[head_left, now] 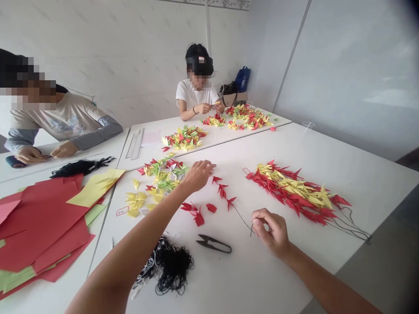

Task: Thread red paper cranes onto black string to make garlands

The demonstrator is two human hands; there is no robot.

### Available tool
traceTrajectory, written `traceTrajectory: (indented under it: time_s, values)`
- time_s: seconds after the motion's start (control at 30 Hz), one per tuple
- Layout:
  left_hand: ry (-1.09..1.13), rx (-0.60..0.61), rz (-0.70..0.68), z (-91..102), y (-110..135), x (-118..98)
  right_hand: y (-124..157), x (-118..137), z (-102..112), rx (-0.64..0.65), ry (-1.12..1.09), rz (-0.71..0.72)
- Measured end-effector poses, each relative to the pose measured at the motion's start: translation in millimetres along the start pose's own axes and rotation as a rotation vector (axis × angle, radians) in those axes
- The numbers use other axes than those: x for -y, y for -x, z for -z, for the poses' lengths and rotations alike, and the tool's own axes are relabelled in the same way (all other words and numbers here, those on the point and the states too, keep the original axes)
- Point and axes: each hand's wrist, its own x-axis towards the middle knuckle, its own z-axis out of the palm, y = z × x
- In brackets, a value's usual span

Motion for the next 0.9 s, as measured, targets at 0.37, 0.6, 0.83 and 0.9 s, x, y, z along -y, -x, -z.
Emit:
traceTrajectory:
  time_s: [0.37, 0.6, 0.83, 0.9]
  values:
    - [0.106, -0.038, -0.354, -10.4, 6, -13, -2, 6, 0, 0.047, 0.027, 0.032]
    - [0.052, -0.039, -0.252, -7.7, 0, 5, 2, 4, -2, 0.1, -0.007, 0.063]
    - [0.228, -0.038, -0.401, 14.0, 16, -49, 3, -3, -4, 0.167, 0.053, 0.005]
    - [0.235, 0.004, -0.512, 15.3, 17, -61, 3, -3, -4, 0.173, 0.059, 0.006]
